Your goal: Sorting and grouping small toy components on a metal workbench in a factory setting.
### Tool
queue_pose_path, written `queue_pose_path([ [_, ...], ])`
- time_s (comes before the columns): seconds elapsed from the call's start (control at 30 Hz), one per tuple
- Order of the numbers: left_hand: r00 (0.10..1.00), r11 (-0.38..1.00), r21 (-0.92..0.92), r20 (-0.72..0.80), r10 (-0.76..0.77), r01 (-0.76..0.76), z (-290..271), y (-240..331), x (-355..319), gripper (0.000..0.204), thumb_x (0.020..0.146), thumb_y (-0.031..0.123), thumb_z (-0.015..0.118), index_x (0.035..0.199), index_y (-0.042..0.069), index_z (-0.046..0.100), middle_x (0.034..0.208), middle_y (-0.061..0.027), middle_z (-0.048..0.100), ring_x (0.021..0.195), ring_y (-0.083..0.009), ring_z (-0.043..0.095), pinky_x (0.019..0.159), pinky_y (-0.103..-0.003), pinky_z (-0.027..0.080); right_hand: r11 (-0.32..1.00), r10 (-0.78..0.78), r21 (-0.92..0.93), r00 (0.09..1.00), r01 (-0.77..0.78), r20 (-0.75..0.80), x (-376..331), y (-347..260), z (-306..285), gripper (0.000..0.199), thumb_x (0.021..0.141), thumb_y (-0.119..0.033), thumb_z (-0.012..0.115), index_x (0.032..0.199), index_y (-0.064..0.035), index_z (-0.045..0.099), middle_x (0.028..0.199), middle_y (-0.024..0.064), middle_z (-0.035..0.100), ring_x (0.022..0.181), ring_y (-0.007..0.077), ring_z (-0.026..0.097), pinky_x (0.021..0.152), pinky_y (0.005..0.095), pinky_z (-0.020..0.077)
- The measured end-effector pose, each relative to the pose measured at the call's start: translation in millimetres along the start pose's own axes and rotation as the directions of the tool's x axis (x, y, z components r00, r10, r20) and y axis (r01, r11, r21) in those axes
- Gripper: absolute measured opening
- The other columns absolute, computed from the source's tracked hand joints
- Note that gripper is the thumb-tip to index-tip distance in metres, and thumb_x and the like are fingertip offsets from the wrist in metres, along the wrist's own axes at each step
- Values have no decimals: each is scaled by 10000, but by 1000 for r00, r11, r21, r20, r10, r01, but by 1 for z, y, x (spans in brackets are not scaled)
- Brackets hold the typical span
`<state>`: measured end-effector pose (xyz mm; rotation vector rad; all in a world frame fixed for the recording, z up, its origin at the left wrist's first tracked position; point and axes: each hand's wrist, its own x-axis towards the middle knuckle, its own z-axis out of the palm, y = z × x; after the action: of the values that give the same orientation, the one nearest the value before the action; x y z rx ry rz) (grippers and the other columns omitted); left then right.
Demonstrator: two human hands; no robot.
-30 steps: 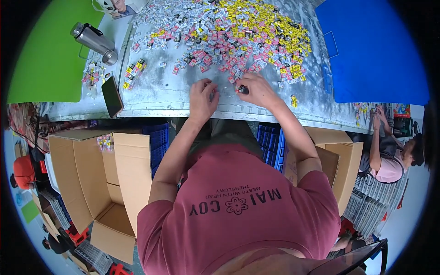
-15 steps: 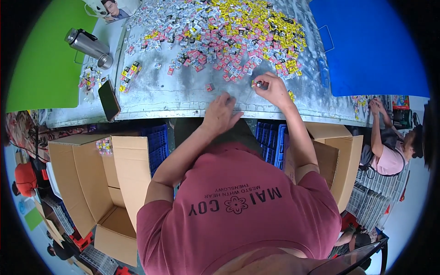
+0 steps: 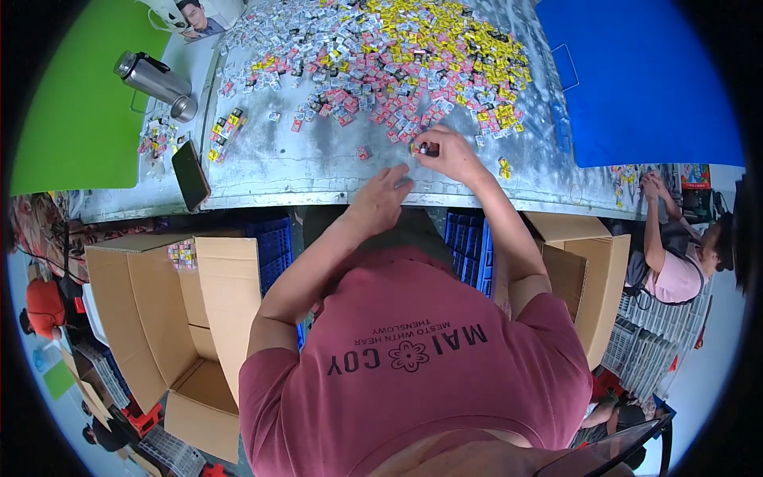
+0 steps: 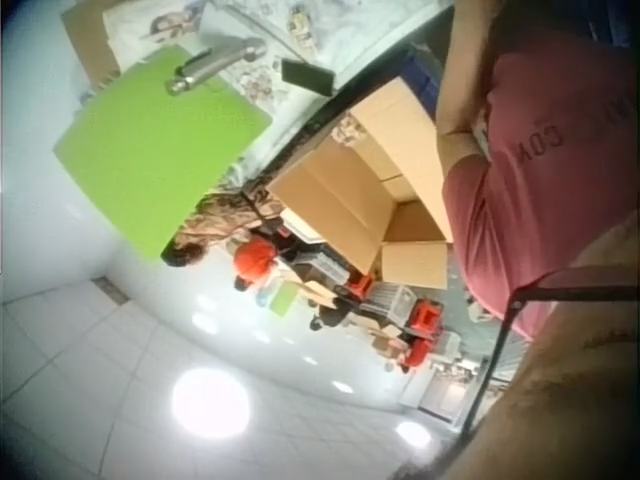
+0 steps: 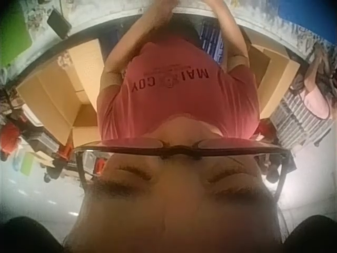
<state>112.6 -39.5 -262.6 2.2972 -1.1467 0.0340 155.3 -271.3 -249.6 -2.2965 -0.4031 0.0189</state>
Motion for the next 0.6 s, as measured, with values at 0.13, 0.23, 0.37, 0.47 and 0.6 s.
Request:
queue_pose_path([
  [0.13,998,969,-245,54,-22,34,20,10,-5,396,781,-8,612,1175,-37,636,1231,-153,557,1141,-349,566,1002,-462,482,994,64,78,995,-70,78,6,-11,11,234,815,-144,787,1023,-50,730,868,65,615,784,171,626,697,317,516],
  [0.23,1000,983,-183,-18,-11,8,27,11,-2,355,808,23,634,1162,-1,656,1180,-119,572,1096,-318,583,966,-460,483,952,74,283,985,-116,156,14,-11,27,229,852,-126,778,1059,-41,728,920,28,626,831,110,611,732,284,513],
  [0.37,1000,997,69,-11,27,-26,19,7,4,299,821,80,671,1117,44,685,1104,-79,601,1043,-285,597,921,-446,478,849,109,513,992,-125,61,20,-7,24,238,863,-131,784,1058,-10,722,950,-8,637,894,72,585,779,269,502],
  [0.47,987,990,135,-141,71,-52,19,5,4,180,849,141,651,1007,69,696,1005,-64,604,1009,-254,581,910,-404,463,936,135,327,991,-129,3,14,-8,9,231,844,-128,792,1046,-37,726,921,9,632,882,91,598,793,272,497],
  [0.6,978,998,-36,-200,-50,43,22,3,4,192,809,153,720,978,69,684,998,-76,613,990,-291,584,898,-420,478,985,57,162,998,-60,25,-2,-10,8,219,818,-119,791,1021,-65,729,896,47,632,867,141,630,789,280,498],
])
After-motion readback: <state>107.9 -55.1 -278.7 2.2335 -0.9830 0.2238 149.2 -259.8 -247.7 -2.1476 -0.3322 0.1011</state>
